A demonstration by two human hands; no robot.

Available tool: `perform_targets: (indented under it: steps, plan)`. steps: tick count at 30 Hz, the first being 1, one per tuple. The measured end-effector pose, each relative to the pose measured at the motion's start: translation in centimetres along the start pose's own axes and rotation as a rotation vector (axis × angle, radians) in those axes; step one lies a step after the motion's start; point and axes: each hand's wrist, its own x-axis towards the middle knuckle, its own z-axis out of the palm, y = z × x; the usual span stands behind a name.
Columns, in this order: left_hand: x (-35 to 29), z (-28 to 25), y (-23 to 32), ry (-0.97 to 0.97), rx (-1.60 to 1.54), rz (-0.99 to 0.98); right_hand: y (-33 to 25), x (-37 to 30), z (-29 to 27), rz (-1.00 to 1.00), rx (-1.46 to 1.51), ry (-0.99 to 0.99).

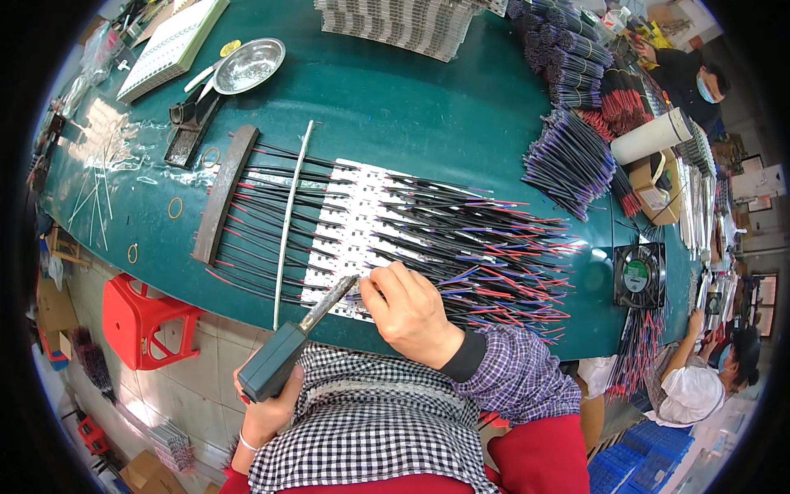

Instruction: The person uses a handheld heating tool to bond wires onto circuit strips while holding them in place by hand, then aligns and arranges the wires across the strips using a stick and hands.

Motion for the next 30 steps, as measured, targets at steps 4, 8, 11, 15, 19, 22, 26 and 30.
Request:
perform_targets:
  steps: [4, 8, 11, 15, 19, 22, 26, 30]
  plan:
    - [-0.4, 0.1, -0.5, 0.017, 0.064, 0.010, -0.1, 0.0, -0.1, 0.001, -0.009, -0.020]
    - [-1.4, 0.2, -1.3, 0.064, -0.074, -0.047, -0.1, 0.1, -0.2, 0.001, -0.010, -0.030]
    - [-2.1, 0.0, -1.6, 0.068, -0.074, -0.122, 0.0, 0.1, -0.2, -0.001, -0.005, -0.038]
    - [-2.0, -0.3, -1.5, 0.054, -0.055, -0.065, 0.0, 0.0, -0.1, 0.030, 0.061, 0.008]
    - [-1.3, -0.5, -0.6, -0.001, -0.029, -0.055, 0.1, -0.1, 0.0, 0.080, 0.138, 0.060]
    - [-0.6, -0.5, 0.2, 0.009, 0.057, 0.041, 0.3, -0.1, -0.1, 0.073, 0.146, 0.047]
    - [0.1, -0.6, 1.2, 0.006, 0.025, 0.052, 0.5, -0.2, -0.1, 0.037, 0.105, 0.014]
    - [0.2, -1.2, 1.9, -0.044, -0.057, -0.067, 0.3, -0.2, 0.0, 0.020, 0.062, 0.008]
